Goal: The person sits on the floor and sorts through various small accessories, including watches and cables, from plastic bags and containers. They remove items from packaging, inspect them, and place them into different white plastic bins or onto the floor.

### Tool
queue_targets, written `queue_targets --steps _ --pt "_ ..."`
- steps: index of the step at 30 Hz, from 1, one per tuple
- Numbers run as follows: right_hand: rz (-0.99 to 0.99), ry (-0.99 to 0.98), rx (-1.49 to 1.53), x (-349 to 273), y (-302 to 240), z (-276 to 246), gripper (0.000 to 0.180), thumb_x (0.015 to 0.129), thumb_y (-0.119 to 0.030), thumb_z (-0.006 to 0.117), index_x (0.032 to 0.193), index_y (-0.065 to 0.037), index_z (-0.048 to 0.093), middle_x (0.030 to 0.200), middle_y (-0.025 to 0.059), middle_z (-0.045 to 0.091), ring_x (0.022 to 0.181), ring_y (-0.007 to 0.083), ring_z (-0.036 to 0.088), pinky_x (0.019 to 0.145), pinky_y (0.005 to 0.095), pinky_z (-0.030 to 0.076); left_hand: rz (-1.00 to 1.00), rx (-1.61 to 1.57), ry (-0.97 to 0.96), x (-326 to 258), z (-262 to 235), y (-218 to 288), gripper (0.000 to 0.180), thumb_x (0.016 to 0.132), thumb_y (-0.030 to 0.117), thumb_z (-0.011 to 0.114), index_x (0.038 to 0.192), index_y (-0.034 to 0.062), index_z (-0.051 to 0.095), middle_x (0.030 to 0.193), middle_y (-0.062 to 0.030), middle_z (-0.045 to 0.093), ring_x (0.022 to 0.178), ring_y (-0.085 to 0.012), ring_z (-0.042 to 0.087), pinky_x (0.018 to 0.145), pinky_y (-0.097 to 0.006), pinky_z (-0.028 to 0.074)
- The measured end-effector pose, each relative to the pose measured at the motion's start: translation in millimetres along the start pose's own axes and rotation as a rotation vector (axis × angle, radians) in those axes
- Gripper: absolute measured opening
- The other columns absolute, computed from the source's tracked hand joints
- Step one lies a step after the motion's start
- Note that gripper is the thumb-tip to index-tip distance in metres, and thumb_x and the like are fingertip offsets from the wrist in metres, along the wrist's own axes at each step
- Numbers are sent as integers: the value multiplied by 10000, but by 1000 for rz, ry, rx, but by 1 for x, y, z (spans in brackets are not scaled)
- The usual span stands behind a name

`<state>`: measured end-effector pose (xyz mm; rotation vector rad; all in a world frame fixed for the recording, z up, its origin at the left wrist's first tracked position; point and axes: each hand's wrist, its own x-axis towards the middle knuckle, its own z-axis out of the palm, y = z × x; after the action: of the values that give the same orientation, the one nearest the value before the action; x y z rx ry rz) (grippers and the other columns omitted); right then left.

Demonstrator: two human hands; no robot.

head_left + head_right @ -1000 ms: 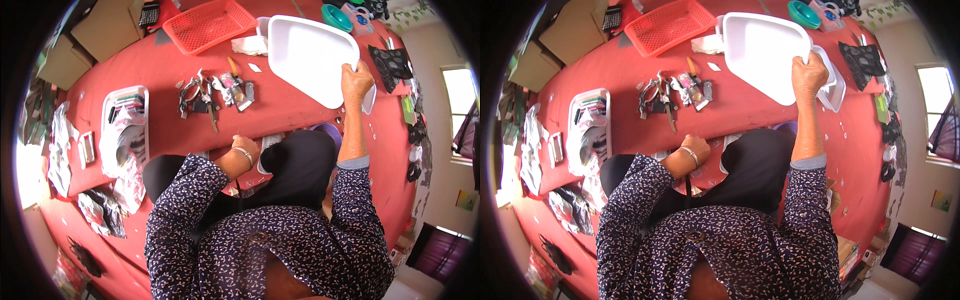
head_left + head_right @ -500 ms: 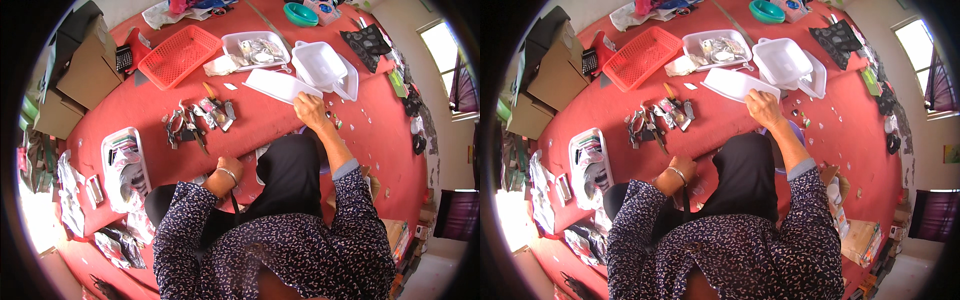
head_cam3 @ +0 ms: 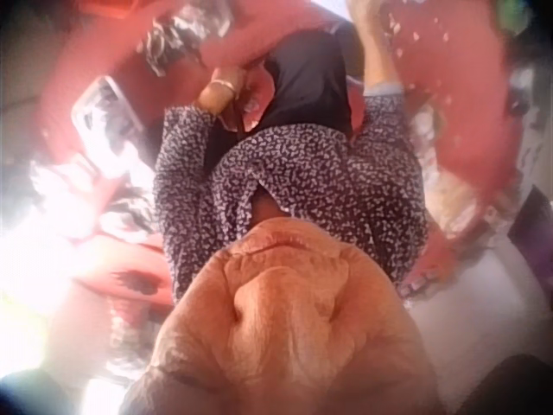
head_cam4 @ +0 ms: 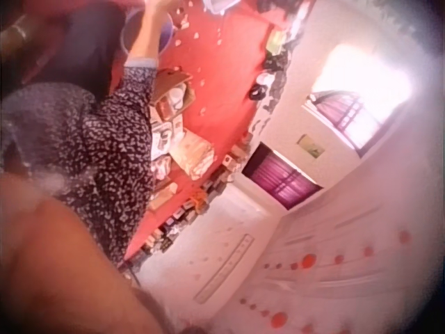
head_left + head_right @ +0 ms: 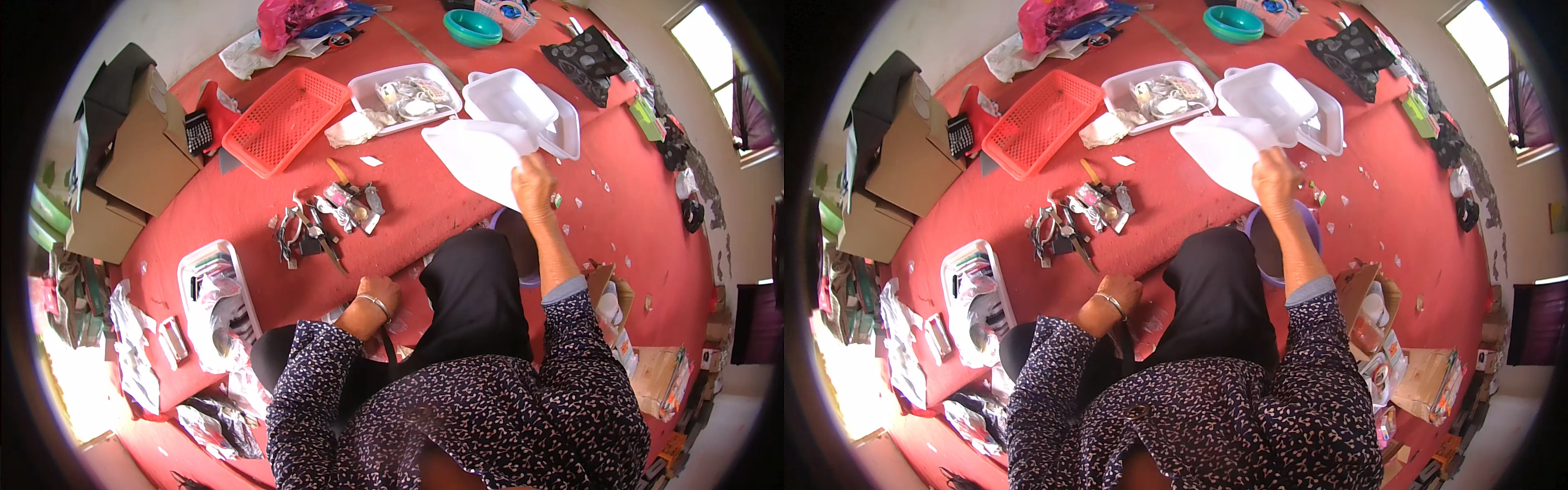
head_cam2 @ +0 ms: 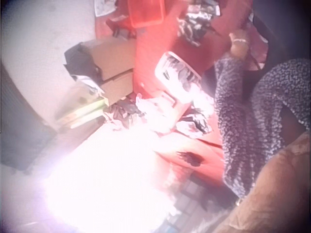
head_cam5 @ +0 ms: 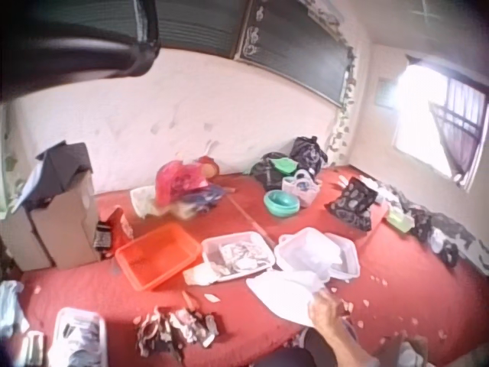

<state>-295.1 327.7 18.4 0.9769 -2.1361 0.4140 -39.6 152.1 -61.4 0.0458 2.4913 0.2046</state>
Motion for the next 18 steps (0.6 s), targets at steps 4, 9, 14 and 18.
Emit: queue_targets --steps 4,9,14,18 --pt "562 173 104 -19 42 -20 56 609 -29 531 627 11 497 570 118 506 521 255 532 490 359 397 15 2 -12 -2 -8 0 203 787 184 499 902 113 650 934 -81 626 866 -233 608 697 -355 489" --pt "1066 311 463 -97 91 -38 116 596 3 555 540 5 453 503 -13 407 506 58 364 449 255 310 32 1 38 6 7 -3 187 771 196 514 856 104 653 902 -98 629 820 -247 619 680 -365 495" --pt "1259 464 608 -153 104 -54 144 598 -10 568 528 -25 442 535 -63 386 515 41 329 432 245 274 -26 -149 -7 14 20 -17 235 770 250 508 930 100 595 906 -153 602 851 -338 572 719 -418 464" --pt "1221 436 564 -173 113 -51 117 603 -17 566 544 -31 466 549 -57 404 506 51 342 426 255 277 -75 -157 -78 7 16 -21 232 759 252 519 936 136 614 975 -139 591 913 -317 562 744 -418 459"
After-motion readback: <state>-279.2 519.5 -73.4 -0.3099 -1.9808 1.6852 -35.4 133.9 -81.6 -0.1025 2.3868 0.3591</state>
